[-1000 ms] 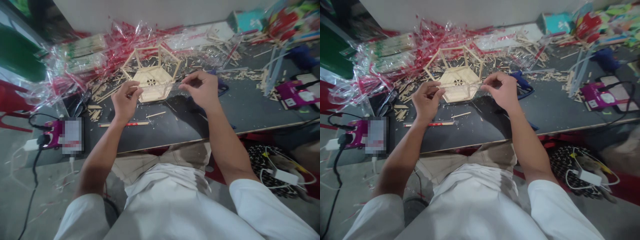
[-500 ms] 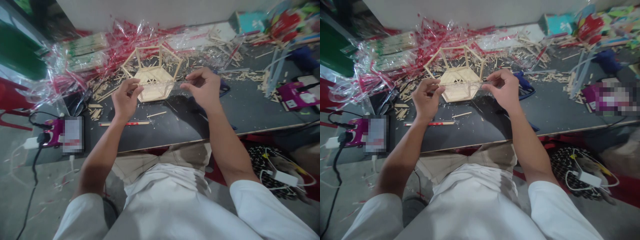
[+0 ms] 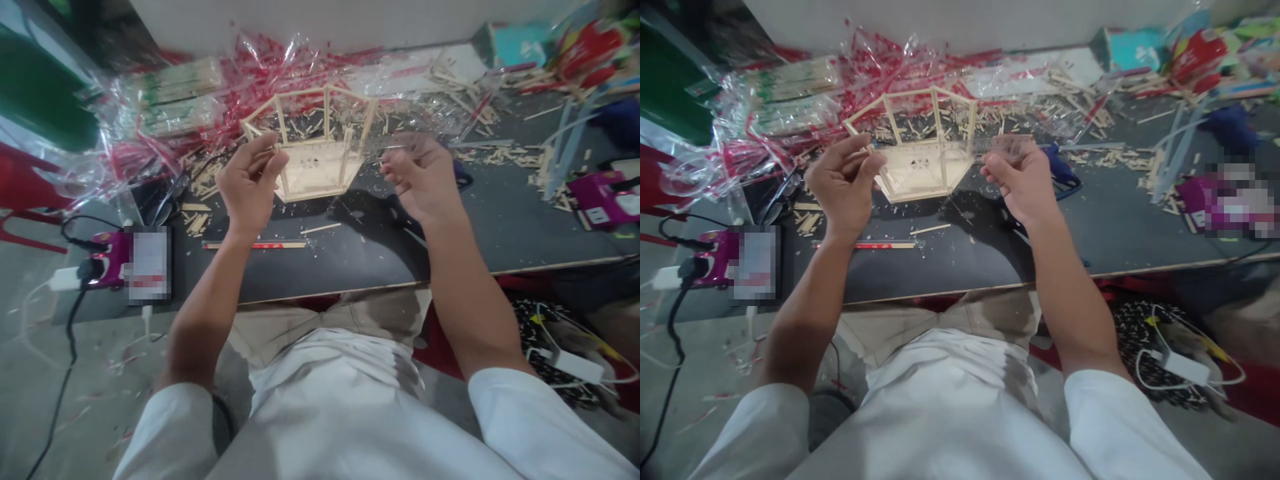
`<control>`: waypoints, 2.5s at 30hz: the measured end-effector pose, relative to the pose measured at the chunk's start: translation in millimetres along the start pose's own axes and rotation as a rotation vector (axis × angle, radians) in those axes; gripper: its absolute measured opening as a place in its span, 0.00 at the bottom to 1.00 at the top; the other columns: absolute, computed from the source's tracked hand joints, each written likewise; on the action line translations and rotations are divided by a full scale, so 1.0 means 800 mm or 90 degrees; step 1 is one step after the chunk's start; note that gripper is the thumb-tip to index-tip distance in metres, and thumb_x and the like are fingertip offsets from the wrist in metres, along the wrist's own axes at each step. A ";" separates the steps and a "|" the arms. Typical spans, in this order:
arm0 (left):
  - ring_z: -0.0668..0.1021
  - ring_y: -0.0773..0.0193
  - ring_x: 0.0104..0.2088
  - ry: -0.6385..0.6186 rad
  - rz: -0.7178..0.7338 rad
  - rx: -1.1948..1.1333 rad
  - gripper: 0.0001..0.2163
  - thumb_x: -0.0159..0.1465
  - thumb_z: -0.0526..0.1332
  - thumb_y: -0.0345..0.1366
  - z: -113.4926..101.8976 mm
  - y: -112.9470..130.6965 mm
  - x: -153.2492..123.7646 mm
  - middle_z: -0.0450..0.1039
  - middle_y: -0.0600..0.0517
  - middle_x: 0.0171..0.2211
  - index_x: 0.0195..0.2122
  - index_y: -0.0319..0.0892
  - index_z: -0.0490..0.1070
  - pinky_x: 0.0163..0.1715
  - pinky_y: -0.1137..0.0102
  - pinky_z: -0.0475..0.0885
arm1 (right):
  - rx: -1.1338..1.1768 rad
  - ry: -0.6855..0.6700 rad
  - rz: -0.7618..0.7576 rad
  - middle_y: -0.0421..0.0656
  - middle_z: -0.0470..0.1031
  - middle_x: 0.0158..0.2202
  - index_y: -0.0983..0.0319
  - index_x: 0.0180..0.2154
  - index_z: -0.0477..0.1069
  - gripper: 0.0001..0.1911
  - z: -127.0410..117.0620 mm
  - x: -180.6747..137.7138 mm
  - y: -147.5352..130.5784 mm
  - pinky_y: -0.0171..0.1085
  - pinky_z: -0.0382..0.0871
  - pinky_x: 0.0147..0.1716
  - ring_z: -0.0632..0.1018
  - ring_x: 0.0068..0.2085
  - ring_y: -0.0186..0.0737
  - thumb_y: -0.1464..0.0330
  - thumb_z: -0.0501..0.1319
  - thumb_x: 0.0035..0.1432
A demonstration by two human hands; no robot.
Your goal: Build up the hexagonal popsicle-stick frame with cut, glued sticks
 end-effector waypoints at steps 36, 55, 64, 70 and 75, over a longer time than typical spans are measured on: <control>0.85 0.66 0.37 -0.010 -0.033 0.001 0.22 0.59 0.75 0.52 -0.002 0.021 0.000 0.84 0.57 0.35 0.48 0.46 0.78 0.37 0.69 0.84 | -0.040 -0.029 -0.028 0.36 0.74 0.31 0.51 0.32 0.65 0.26 0.015 -0.001 -0.002 0.38 0.61 0.22 0.73 0.28 0.37 0.41 0.72 0.50; 0.84 0.63 0.32 -0.028 -0.074 0.023 0.19 0.60 0.73 0.53 -0.001 0.006 -0.002 0.82 0.53 0.37 0.50 0.54 0.79 0.24 0.71 0.80 | -0.016 -0.010 -0.015 0.35 0.77 0.32 0.52 0.32 0.68 0.29 0.014 -0.004 -0.003 0.36 0.65 0.20 0.74 0.26 0.33 0.40 0.75 0.44; 0.85 0.61 0.35 -0.026 -0.058 0.024 0.19 0.61 0.73 0.52 -0.003 0.007 -0.001 0.81 0.54 0.35 0.50 0.52 0.77 0.25 0.69 0.80 | 0.048 -0.036 -0.045 0.34 0.77 0.30 0.53 0.32 0.68 0.24 0.022 -0.006 -0.011 0.34 0.61 0.19 0.72 0.25 0.31 0.47 0.76 0.49; 0.81 0.73 0.28 -0.006 -0.016 -0.006 0.24 0.58 0.74 0.57 -0.005 0.016 0.001 0.79 0.60 0.31 0.47 0.47 0.77 0.20 0.77 0.74 | 0.034 -0.005 -0.012 0.34 0.77 0.30 0.53 0.31 0.68 0.26 0.020 -0.007 -0.005 0.35 0.63 0.21 0.72 0.25 0.33 0.45 0.77 0.46; 0.83 0.66 0.31 -0.007 -0.045 0.033 0.19 0.61 0.73 0.55 -0.005 0.013 -0.001 0.82 0.56 0.34 0.48 0.53 0.78 0.23 0.71 0.78 | -0.021 -0.024 -0.019 0.36 0.76 0.32 0.52 0.33 0.66 0.26 0.019 -0.007 -0.004 0.38 0.62 0.23 0.72 0.27 0.35 0.43 0.73 0.50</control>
Point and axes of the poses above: each hand's wrist, its own x-axis towards the middle knuckle, its own z-axis out of the palm, y = z × x, the point moved 10 cm from there along x, towards the middle knuckle
